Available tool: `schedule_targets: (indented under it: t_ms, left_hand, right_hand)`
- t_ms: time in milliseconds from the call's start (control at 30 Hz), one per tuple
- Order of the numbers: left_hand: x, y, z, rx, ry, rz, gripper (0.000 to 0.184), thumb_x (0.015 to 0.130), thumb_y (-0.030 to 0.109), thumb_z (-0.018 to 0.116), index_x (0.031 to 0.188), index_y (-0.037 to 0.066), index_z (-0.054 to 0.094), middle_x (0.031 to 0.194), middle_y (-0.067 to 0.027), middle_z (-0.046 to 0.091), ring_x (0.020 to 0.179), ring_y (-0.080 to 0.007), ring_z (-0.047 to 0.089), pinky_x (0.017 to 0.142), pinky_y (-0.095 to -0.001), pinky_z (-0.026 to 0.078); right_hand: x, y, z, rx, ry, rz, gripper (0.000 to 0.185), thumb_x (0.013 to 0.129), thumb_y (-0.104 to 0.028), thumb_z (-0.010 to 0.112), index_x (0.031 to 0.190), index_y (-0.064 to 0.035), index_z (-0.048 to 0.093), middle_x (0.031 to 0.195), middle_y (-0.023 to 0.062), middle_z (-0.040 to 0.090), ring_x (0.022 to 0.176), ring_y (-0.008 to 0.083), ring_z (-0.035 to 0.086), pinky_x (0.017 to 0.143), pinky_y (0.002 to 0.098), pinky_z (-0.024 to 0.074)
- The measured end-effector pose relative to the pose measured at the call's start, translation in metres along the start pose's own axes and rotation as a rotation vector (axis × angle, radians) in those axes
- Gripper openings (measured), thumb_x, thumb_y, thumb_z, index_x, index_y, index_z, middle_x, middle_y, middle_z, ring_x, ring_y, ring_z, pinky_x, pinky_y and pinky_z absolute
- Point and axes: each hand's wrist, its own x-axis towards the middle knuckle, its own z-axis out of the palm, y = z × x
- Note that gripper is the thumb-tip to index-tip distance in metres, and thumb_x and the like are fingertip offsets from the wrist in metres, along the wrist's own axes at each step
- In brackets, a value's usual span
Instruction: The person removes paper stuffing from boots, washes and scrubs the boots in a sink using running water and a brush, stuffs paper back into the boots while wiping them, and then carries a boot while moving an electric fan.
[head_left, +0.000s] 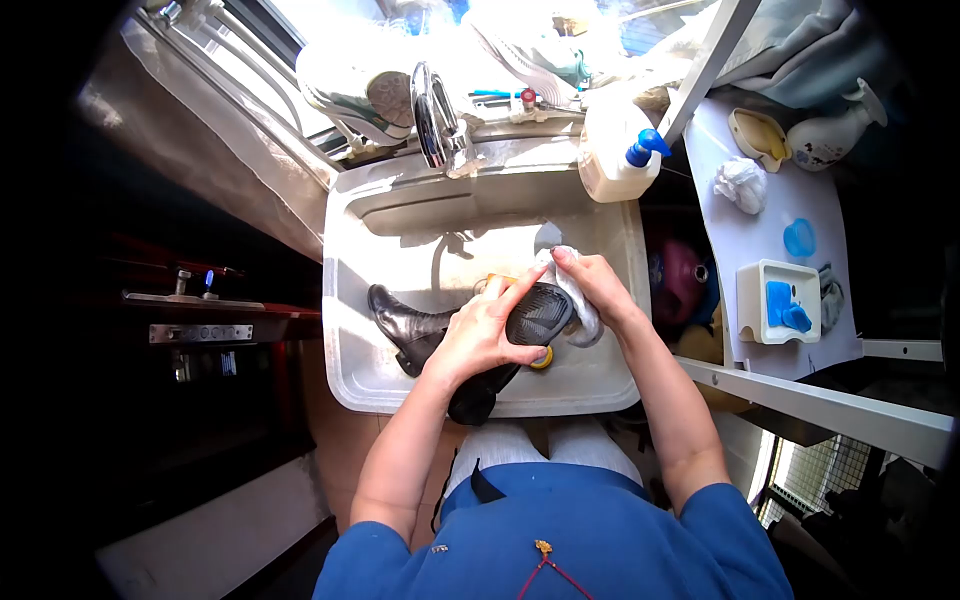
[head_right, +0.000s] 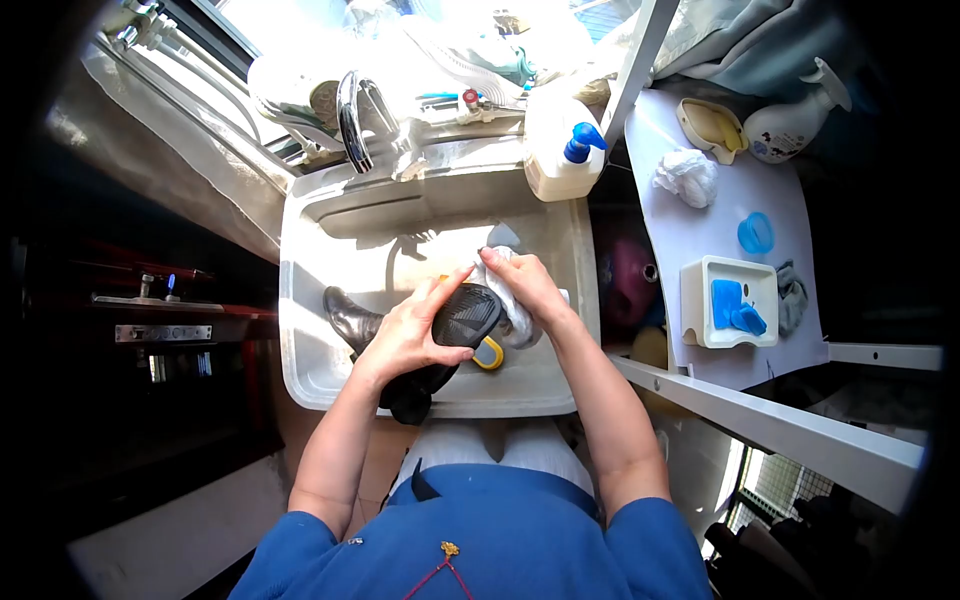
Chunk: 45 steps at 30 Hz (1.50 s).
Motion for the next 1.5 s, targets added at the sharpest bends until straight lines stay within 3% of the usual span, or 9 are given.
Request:
schedule_targets:
  t_ms: [367,600,700,900,1133,1267,1300,1433,1500]
  left_hand:
    - [0.016,-0.015,-0.008,0.059,-0.045,-0.005,0.1,0.059,0.035,0.078,0.145,0.031,0.026,0.11,-0.015,0.05,0.103,-0.0355,0.055,0.09,-0.0438,0.045]
    - [0.024,-0.063,-0.022,-0.04,0.081,-0.031,0.108,0.058,0.032,0.079,0.148,0.022,0.019,0.136,-0.0217,0.042,0.122,-0.0364,0.046,0.101,-0.0413,0.039]
    - [0.021,-0.083,-0.031,-0.165,0.068,0.062,0.113,0.058,0.03,0.08,0.149,0.014,0.014,0.137,-0.0205,0.042,0.125,-0.0321,0.044,0.105,-0.0375,0.035]
    - [-0.005,-0.091,-0.051,-1.248,-0.241,0.045,0.13,0.059,0.052,0.082,0.15,0.015,-0.004,0.137,-0.0178,0.041,0.123,-0.0259,0.043,0.104,-0.0355,0.033]
    - [0.016,-0.093,-0.042,-1.256,-0.158,0.066,0.131,0.062,0.04,0.085,0.148,0.019,-0.012,0.134,-0.0165,0.046,0.121,-0.0254,0.046,0.103,-0.0348,0.035]
    - [0.037,-0.107,-0.014,-1.233,-0.056,0.073,0.121,0.066,0.06,0.075,0.149,0.022,-0.004,0.136,-0.0151,0.043,0.124,-0.0247,0.043,0.103,-0.0378,0.035]
    - [0.037,-0.118,-0.01,-1.177,0.025,-0.076,0.098,0.077,0.064,0.062,0.149,0.02,0.012,0.136,-0.013,0.042,0.122,-0.0259,0.042,0.102,-0.0403,0.033]
    - [0.064,-0.186,-0.012,-0.639,0.455,-0.267,0.046,0.09,0.049,0.054,0.104,0.008,0.067,0.119,-0.0126,0.055,0.113,-0.021,0.046,0.096,-0.0335,0.036]
    - [0.069,-0.201,-0.015,-0.487,0.485,-0.336,0.039,0.087,0.043,0.06,0.09,0.006,0.068,0.115,-0.0123,0.057,0.112,-0.0205,0.048,0.094,-0.0324,0.037]
  right_hand:
    - [0.007,0.002,0.009,-0.014,-0.04,-0.005,0.051,0.091,-0.047,0.056,0.084,0.0028,0.067,0.077,0.0027,0.064,0.067,0.0068,0.056,0.058,0.0244,0.046]
    - [0.003,-0.013,0.024,0.178,0.083,0.059,0.052,0.091,-0.047,0.056,0.089,0.0031,0.066,0.08,0.005,0.065,0.068,0.0087,0.058,0.059,0.024,0.047]
    - [0.007,-0.012,0.027,0.181,0.122,0.079,0.051,0.092,-0.046,0.054,0.092,0.0035,0.065,0.08,0.0049,0.065,0.068,0.009,0.058,0.059,0.0244,0.0472]
    - [0.002,-0.003,0.025,0.011,0.135,0.023,0.051,0.086,-0.047,0.061,0.093,0.0034,0.063,0.081,0.0056,0.063,0.07,0.0101,0.057,0.063,0.0262,0.0466]
    - [-0.019,0.003,0.077,-0.427,-0.201,-0.215,0.075,0.068,-0.051,0.076,0.111,0.0068,0.055,0.102,0.0178,0.062,0.098,0.0258,0.058,0.086,0.0354,0.0448]
    - [-0.022,0.013,0.089,-0.095,-0.059,-0.125,0.059,0.07,-0.029,0.082,0.111,0.0043,0.057,0.102,0.0113,0.065,0.094,0.0162,0.061,0.085,0.0293,0.047]
    - [-0.029,0.009,0.087,0.004,-0.037,-0.129,0.054,0.071,-0.026,0.081,0.11,0.004,0.058,0.101,0.0094,0.066,0.092,0.0142,0.061,0.084,0.0285,0.0474]
    - [-0.056,0.009,0.052,0.004,0.202,-0.04,0.042,0.072,-0.019,0.078,0.103,0.0043,0.061,0.093,0.0076,0.066,0.085,0.0137,0.061,0.078,0.0278,0.0486]
    - [-0.071,0.004,0.036,0.04,0.253,-0.056,0.04,0.071,-0.019,0.079,0.1,0.004,0.062,0.092,0.0075,0.066,0.083,0.0142,0.061,0.077,0.0278,0.0489]
